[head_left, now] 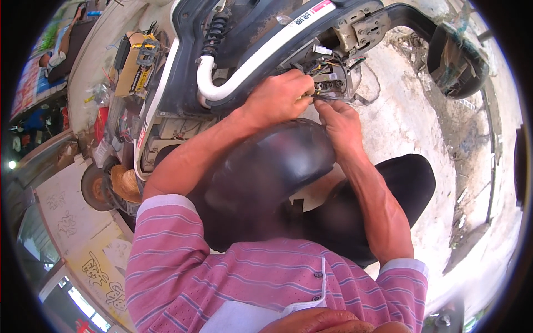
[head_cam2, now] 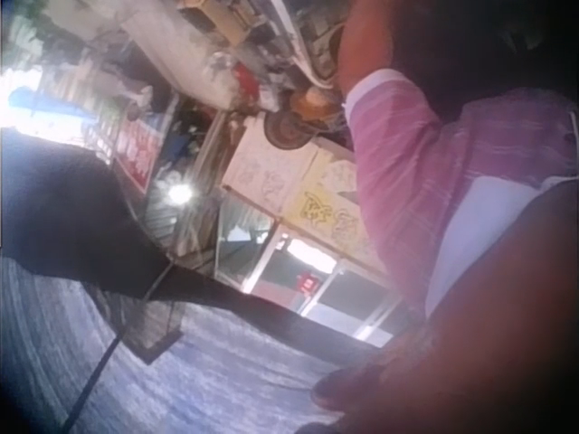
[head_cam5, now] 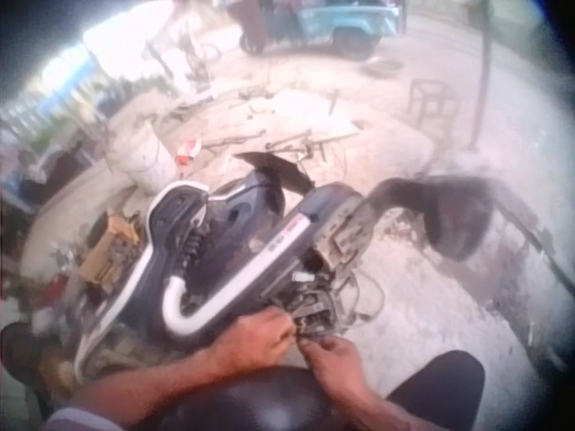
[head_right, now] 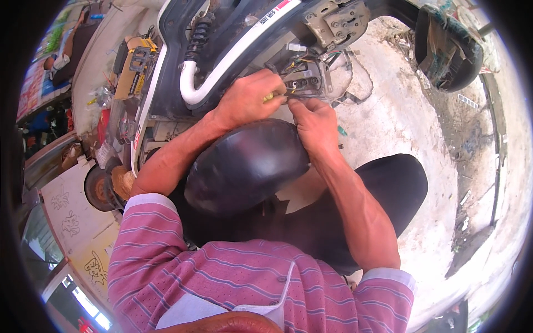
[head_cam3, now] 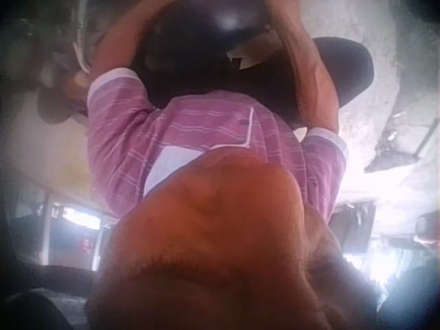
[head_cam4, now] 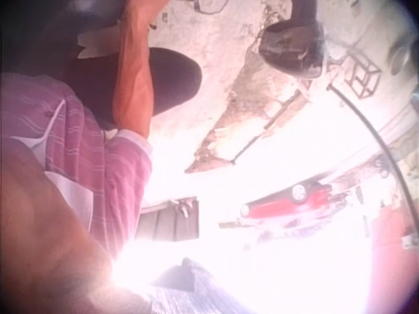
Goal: The person works on the internal components of an electric scooter using a screwdriver and their hands. They are seen manipulating wires and various parts near the seat area and rear wheel.
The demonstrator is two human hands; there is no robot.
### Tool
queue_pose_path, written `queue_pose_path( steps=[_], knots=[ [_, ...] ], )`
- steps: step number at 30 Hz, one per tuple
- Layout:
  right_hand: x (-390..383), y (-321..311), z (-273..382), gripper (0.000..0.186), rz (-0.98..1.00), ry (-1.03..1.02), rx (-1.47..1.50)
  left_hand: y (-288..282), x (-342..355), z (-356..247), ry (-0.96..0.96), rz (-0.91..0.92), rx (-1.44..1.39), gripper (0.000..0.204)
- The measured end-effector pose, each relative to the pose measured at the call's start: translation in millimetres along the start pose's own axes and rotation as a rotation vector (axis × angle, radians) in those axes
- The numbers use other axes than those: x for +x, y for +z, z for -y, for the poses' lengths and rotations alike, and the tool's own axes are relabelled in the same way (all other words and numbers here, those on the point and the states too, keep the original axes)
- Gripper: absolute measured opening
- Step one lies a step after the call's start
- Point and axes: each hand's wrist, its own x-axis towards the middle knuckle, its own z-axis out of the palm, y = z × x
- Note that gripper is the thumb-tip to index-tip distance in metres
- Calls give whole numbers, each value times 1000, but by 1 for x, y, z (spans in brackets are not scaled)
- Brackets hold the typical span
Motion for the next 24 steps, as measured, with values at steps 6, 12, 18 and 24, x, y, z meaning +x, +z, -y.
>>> queue_pose_path(
  steps=[6,12,18,24],
  knots=[
    [-1,3,2,33,-2,-7,24,-3,1,-5,-44,12,-1,17],
    [-1,3,7,33,-1,-30,-23,-10,3,-9,-58,32,-85,17],
    [0,3,7,33,-9,-46,-11,-31,15,-28,-242,159,-209,19],
    [1,3,6,34,11,-38,-19,-36,15,-29,-353,235,-273,22]
  ],
)
